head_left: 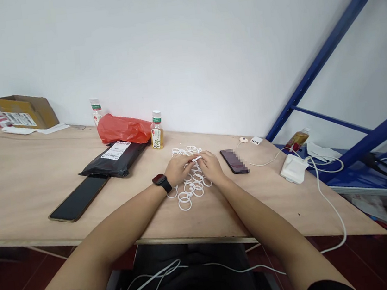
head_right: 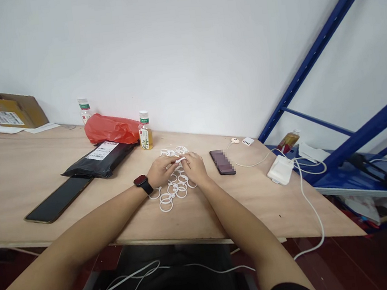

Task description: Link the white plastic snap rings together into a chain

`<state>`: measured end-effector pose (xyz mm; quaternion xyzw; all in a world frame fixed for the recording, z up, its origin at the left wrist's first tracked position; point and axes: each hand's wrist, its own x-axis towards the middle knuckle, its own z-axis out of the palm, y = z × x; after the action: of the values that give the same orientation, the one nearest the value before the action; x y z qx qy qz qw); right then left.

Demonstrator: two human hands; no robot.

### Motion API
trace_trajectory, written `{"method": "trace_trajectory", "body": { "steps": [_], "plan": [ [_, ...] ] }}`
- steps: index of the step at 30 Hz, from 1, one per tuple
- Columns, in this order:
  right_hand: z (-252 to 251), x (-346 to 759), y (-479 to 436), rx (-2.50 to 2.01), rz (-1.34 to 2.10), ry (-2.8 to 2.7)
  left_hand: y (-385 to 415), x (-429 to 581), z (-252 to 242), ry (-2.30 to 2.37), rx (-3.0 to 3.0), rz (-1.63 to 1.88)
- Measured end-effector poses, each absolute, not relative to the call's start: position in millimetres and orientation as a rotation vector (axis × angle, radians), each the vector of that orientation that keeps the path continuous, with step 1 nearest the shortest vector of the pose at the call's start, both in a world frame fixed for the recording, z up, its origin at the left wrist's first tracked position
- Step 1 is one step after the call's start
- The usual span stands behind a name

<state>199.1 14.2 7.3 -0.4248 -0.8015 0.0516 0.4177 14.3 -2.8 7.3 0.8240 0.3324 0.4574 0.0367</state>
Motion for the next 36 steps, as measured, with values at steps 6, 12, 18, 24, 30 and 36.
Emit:
{"method": "trace_trajectory", "body": {
  "steps": [6, 12, 18, 24, 30, 36],
  "plan": [
    [11.7, 207.1, 9.6, -1.133, 0.014, -2.028, -2.8, 13.5, 6.9, 1.115, 2.445, 1.558],
    [14.0, 206.8, 1.4, -1.012, -0.018, -1.955, -1.6, 11.4, 6.7, 1.168, 2.380, 1.597],
    [8.2, 197.1, -1.1, -0.917, -0.090, -2.022, 1.2, 10.3, 2.7, 1.135, 2.374, 1.560],
    [8.6, 197.3, -1.4, -0.936, -0.086, -1.983, 0.5, 10.8, 1.8, 1.107, 2.375, 1.479],
    [8.4, 197.0, -1.2, -0.900, -0.074, -2.023, -0.4, 8.8, 2.3, 1.076, 2.381, 1.456],
    [10.6, 199.9, -2.9, -0.893, -0.048, -2.074, 0.7, 5.3, 1.5, 1.062, 2.465, 1.443]
  ]
}}
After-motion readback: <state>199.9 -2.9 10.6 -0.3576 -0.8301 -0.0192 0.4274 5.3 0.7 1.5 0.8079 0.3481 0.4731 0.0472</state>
